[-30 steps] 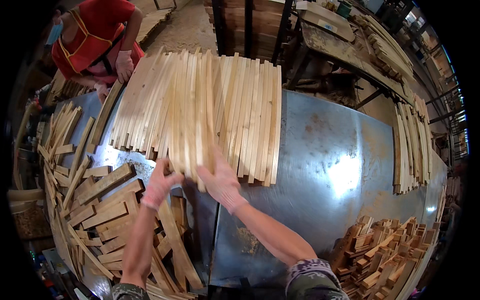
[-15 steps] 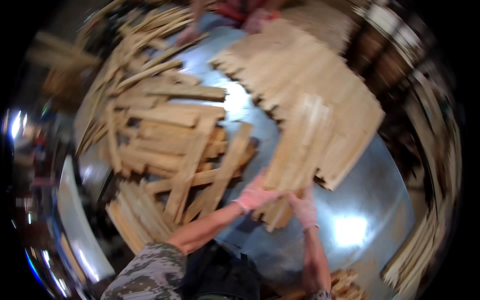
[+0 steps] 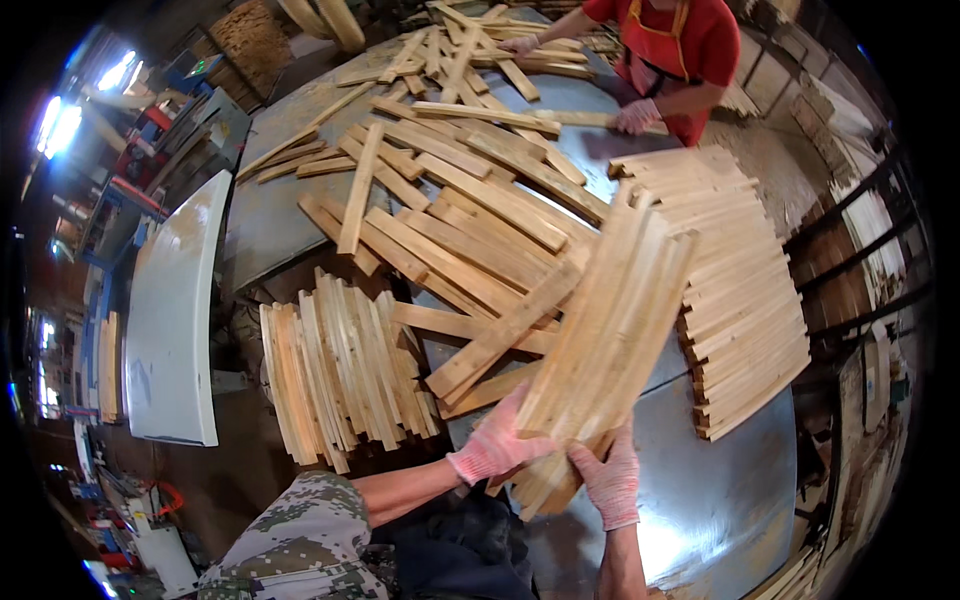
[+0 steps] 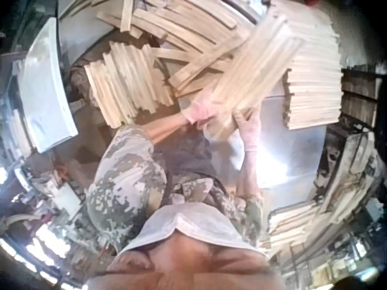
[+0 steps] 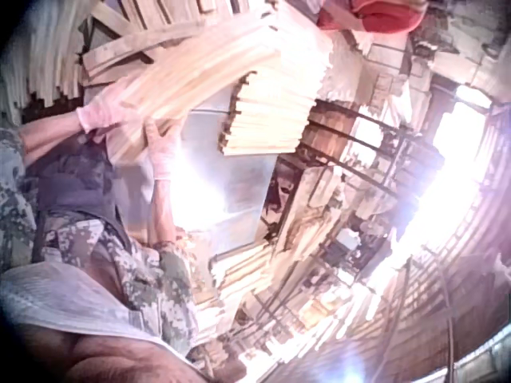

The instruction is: The person gathers and stacks wooden planks on a metal table in a workshop. They repeatedly pick up bundles of planks from the floor and the table, align them, and place them into neat piles. Other workers are visible in the background performing similar tasks.

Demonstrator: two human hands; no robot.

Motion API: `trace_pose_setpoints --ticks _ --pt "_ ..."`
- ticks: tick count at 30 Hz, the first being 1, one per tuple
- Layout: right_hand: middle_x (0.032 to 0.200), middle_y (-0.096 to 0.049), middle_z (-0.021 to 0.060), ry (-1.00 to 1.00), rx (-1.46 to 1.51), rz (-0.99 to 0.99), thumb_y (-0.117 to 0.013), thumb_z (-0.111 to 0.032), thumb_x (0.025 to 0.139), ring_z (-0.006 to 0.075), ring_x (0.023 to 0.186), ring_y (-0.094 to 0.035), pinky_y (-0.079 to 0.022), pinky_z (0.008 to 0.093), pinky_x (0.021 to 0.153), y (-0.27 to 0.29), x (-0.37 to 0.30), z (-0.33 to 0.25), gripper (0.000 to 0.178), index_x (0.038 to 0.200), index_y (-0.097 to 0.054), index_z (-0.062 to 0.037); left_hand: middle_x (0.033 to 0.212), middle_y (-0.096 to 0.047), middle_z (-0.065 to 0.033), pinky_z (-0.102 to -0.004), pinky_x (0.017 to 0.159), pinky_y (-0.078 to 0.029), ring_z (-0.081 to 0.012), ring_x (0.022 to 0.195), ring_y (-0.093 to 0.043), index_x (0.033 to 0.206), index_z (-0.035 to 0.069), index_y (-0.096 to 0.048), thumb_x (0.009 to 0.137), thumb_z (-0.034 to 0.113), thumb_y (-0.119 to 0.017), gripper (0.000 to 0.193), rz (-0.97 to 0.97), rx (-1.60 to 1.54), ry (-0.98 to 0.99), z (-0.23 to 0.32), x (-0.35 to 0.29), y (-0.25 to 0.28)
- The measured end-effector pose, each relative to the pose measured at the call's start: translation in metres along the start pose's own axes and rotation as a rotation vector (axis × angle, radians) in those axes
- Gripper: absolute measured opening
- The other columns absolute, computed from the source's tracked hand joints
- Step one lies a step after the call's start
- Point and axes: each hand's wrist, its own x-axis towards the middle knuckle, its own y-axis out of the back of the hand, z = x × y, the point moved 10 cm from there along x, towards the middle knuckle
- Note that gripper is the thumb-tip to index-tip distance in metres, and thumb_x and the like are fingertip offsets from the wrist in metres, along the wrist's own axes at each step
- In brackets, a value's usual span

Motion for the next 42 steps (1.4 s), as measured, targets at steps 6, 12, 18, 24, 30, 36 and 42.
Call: trace_pose_setpoints --ticks 6,12,18,24,30,36,42 --pt "0.130 -0.074 0.0260 0.117 -0.290 -0.307 -0.091 -0.032 0.083 0.0390 0.123 -0.072 -0.058 0.0448 0.103 -0.208 -0.007 -0.084 0.111 0.169 -0.026 -0.0078 0.152 -0.057 -0.0128 -0.0400 0.119 -0.045 -0.0231 0.140 -0.055 0.164 0.001 -0.033 0.083 0.030 -0.097 0.108 0.266 -0.426 -0.099 -0.044 -0.099 0.194" --pt "0.133 -0.069 0.0308 0.020 -0.695 -0.772 -0.088 -0.043 0.085 0.0415 0.125 -0.069 -0.054 0.0439 0.107 -0.449 -0.029 -0.096 0.117 0.171 -0.020 -0.0034 0.143 -0.063 -0.0127 -0.0427 0.109 -0.055 -0.0259 0.130 -0.063 0.157 0.005 -0.042 0.083 0.021 -0.096 0.094 0.618 -0.415 0.183 -0.193 -0.221 0.334" --pt "0.133 -0.069 0.0343 0.038 -0.660 -0.979 -0.083 -0.046 0.090 0.0437 0.122 -0.070 -0.057 0.0455 0.101 -0.615 -0.024 -0.052 0.120 0.173 -0.008 -0.0014 0.139 -0.068 -0.0150 -0.0427 0.105 -0.057 -0.0309 0.125 -0.068 0.157 0.002 -0.042 0.093 0.039 -0.087 0.087 0.665 -0.267 0.336 -0.342 -0.263 0.420" --pt "0.137 -0.067 0.0328 -0.097 -0.774 -1.063 -0.082 -0.041 0.093 0.0414 0.127 -0.068 -0.055 0.0451 0.103 -0.686 -0.026 0.010 0.114 0.172 -0.009 0.0008 0.114 -0.076 -0.0282 -0.0467 0.100 -0.056 -0.0413 0.110 -0.074 0.127 -0.001 -0.073 0.095 0.074 -0.060 0.082 -0.104 0.499 0.954 -0.387 -0.273 0.480" --pt "0.119 -0.075 0.0235 -0.024 -0.536 -0.967 -0.077 -0.038 0.093 0.0353 0.109 -0.073 -0.058 0.0462 0.094 -0.695 -0.029 0.043 0.052 0.129 -0.068 0.0000 0.083 -0.077 -0.0164 -0.0440 0.078 -0.058 -0.0304 0.081 -0.074 0.099 0.001 -0.079 0.103 0.056 -0.058 0.059 -0.184 0.179 0.918 -0.361 -0.270 0.443" --pt "0.119 -0.075 0.0301 -0.069 -0.482 -1.011 -0.072 -0.035 0.090 0.0387 0.110 -0.073 -0.057 0.0503 0.094 -0.642 -0.047 0.019 0.064 0.140 -0.060 0.0029 0.076 -0.070 -0.0074 -0.0297 0.049 -0.051 -0.0158 0.056 -0.064 0.098 0.004 -0.069 0.103 0.033 -0.070 0.029 -0.118 -0.655 0.936 -0.349 -0.260 0.308" --pt "0.154 -0.060 0.0242 -0.274 -0.156 -0.872 -0.061 -0.046 0.106 0.0323 0.141 -0.059 -0.045 0.0375 0.117 -0.459 -0.031 0.023 0.078 0.164 -0.041 0.0020 0.090 -0.079 -0.0104 -0.0333 0.070 -0.062 -0.0185 0.075 -0.075 0.113 0.001 -0.077 0.101 0.035 -0.076 0.037 -0.364 -0.327 0.657 -0.233 -0.157 0.222"
